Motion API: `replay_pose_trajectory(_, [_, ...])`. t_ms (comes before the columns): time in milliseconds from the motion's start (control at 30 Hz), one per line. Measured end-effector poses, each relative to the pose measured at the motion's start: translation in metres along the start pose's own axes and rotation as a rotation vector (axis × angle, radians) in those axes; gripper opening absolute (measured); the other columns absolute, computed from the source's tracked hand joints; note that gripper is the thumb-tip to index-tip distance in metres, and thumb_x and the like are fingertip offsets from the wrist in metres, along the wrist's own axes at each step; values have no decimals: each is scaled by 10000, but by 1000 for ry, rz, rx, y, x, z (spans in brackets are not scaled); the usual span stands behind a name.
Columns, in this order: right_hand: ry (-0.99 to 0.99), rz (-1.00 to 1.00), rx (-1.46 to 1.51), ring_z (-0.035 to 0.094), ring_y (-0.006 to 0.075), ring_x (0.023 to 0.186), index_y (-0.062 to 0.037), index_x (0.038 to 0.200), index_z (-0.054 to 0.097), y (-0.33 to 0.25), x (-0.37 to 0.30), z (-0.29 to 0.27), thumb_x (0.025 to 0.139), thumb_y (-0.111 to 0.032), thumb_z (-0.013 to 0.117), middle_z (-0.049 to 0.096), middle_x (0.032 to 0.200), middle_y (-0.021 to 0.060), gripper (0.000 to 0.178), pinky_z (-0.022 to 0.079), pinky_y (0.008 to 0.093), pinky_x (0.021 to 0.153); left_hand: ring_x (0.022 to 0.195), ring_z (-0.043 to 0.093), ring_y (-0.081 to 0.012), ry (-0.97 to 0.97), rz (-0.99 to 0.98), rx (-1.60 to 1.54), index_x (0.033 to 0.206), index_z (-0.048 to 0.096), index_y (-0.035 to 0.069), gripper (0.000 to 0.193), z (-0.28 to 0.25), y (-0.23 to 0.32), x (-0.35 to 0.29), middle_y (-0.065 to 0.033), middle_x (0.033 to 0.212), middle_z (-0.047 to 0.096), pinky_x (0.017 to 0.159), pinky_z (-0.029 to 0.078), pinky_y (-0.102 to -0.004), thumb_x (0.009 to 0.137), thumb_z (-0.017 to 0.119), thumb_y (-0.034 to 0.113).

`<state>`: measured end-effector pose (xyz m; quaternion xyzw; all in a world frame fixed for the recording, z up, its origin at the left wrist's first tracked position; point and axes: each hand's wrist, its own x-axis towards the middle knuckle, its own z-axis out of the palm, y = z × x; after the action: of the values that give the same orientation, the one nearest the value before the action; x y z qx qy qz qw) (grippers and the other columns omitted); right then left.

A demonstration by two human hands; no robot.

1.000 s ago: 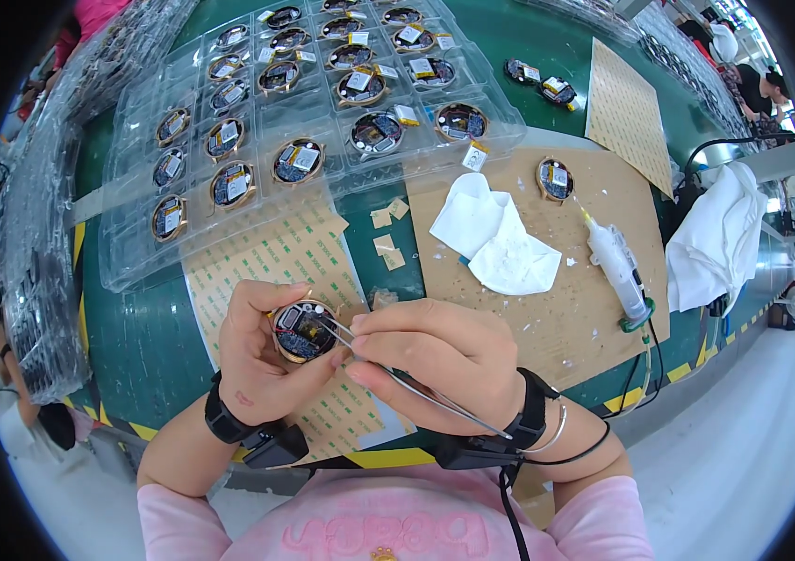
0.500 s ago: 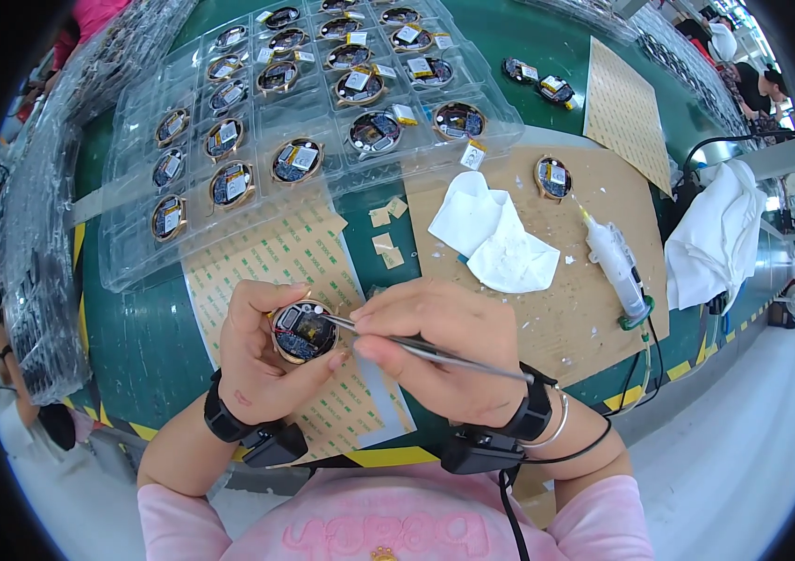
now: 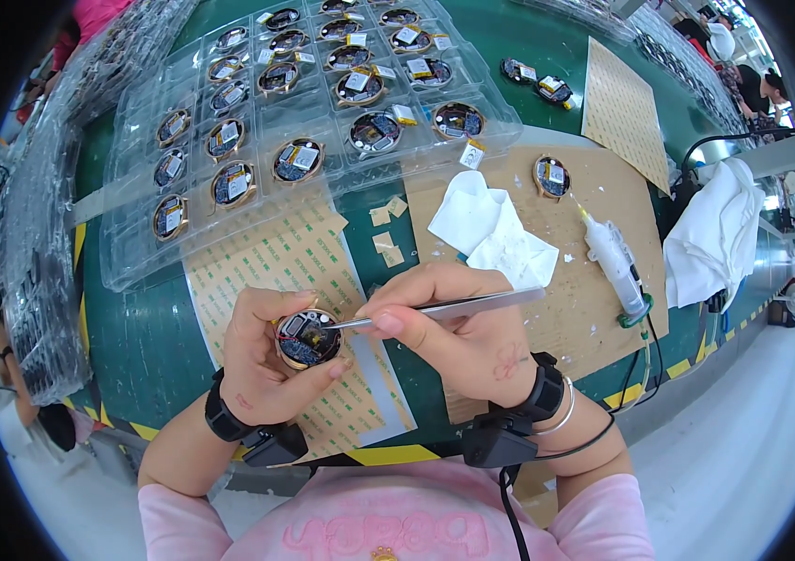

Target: The person picks up a watch from a tray, peels a small adhesive piece from a sheet using tweezers, and applies it inside the watch. They then pick up a battery, place it into the watch, and press it down before returning the watch to the tray.

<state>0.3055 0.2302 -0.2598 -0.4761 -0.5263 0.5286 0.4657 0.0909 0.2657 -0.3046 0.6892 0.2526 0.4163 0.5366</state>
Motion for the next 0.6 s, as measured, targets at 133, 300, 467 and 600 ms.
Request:
replay_pose_trajectory(133, [0,37,107,659,216,814,25,883,620,-2,0,1,878,-80,628,671,882,174,105,535,325,743,838,658,-138,-41,-10,105,1185,491,28,543,-5,3,-3,-89,989,574,665,512,-236,731,789,15])
replay_pose_trajectory(300, [-70,13,132,658,215,797,18,876,622,0,1,0,881,-101,632,673,878,165,120,529,313,724,822,656,-123,-36,-30,-22,1174,499,19,535,-3,0,-7,-91,998,579,654,504,-225,725,792,15])
replay_pose_trajectory(467, [-86,-232,14,672,225,797,5,887,636,1,2,-6,860,-105,658,679,902,163,115,530,305,708,819,652,-103,-15,-53,-36,1170,491,18,523,-1,2,-2,-75,975,599,655,503,-217,731,774,-1])
replay_pose_trajectory(600, [-90,-473,-313,687,238,815,-5,903,645,-1,-3,-3,816,-86,701,682,925,160,131,538,303,697,823,647,-91,9,-79,-65,1165,486,20,510,2,3,-1,-64,954,613,656,503,-214,736,761,-10])
